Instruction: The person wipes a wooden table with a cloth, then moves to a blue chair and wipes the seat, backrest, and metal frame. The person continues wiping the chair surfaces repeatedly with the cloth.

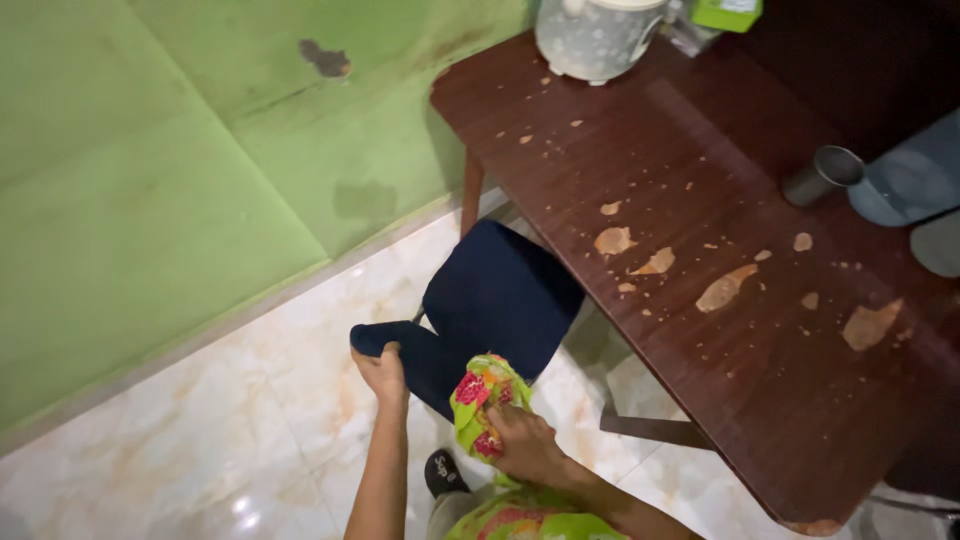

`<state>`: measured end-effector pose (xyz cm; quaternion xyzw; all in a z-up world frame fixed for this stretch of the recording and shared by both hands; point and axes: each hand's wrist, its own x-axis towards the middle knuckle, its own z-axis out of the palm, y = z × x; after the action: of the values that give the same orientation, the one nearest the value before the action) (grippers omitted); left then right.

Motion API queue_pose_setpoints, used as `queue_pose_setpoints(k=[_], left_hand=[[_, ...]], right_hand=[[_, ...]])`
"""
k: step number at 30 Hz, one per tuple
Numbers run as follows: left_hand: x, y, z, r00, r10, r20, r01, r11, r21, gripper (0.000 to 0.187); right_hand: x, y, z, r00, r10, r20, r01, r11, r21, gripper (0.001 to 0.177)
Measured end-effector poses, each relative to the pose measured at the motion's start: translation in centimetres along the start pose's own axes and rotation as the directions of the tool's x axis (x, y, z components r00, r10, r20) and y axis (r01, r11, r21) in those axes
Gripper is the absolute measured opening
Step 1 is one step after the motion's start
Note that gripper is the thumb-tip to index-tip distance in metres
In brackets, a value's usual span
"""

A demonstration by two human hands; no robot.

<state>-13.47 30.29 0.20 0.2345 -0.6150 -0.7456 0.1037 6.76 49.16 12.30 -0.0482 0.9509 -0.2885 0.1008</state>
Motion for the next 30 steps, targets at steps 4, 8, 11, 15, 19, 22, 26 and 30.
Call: queue_pose_setpoints(k=[4, 8, 11, 15, 19, 22, 26, 30], left_hand=[[0.0, -0.4, 3.3, 0.998, 0.055, 0.035, -0.056, 0.998, 0.028, 0.075], [0.6, -1.4, 5.7, 0.993, 0.113, 0.029, -0.115, 0.991, 0.069, 0.074], [1.2, -1.3, 7.2, 0.968, 0.237, 0.086, -0.244, 0.967, 0.077, 0.072], [2.3, 1.4, 9.7, 0.973, 0.077, 0.216, -0.115, 0.979, 0.171, 0.083], [1.1, 3.9, 12.6, 0.866, -0.389, 0.315, 0.229, 0.868, 0.441, 0.096], [-2.0, 3.4, 13.4, 0.795, -0.382, 0.471, 0.192, 0.895, 0.402, 0.091], [-4.7, 2.3, 14.8, 0.762, -0.330, 0.557, 0.182, 0.935, 0.305, 0.081], [-5.1, 2.3, 16.8, 0.792, -0.325, 0.517, 0.210, 0.940, 0.269, 0.081]], right_hand=[[0.9, 1.1, -2.4, 0.999, 0.032, 0.005, -0.031, 0.993, -0.113, 0.089], [1.9, 1.8, -4.2, 0.971, 0.222, 0.092, -0.216, 0.974, -0.068, 0.077], [2.7, 2.6, -4.8, 0.959, 0.273, 0.079, -0.269, 0.961, -0.062, 0.076], [4.5, 4.7, -5.8, 0.978, 0.175, -0.115, -0.175, 0.984, 0.010, 0.084], [6.8, 6.9, -7.5, 0.976, 0.083, -0.199, -0.076, 0.996, 0.045, 0.089], [8.2, 8.1, -8.7, 0.977, 0.099, -0.189, -0.084, 0.993, 0.086, 0.085], [10.0, 8.6, -9.3, 0.949, 0.057, -0.309, -0.034, 0.996, 0.079, 0.075], [10.9, 9.6, -9.4, 0.935, 0.077, -0.347, -0.062, 0.997, 0.052, 0.068]])
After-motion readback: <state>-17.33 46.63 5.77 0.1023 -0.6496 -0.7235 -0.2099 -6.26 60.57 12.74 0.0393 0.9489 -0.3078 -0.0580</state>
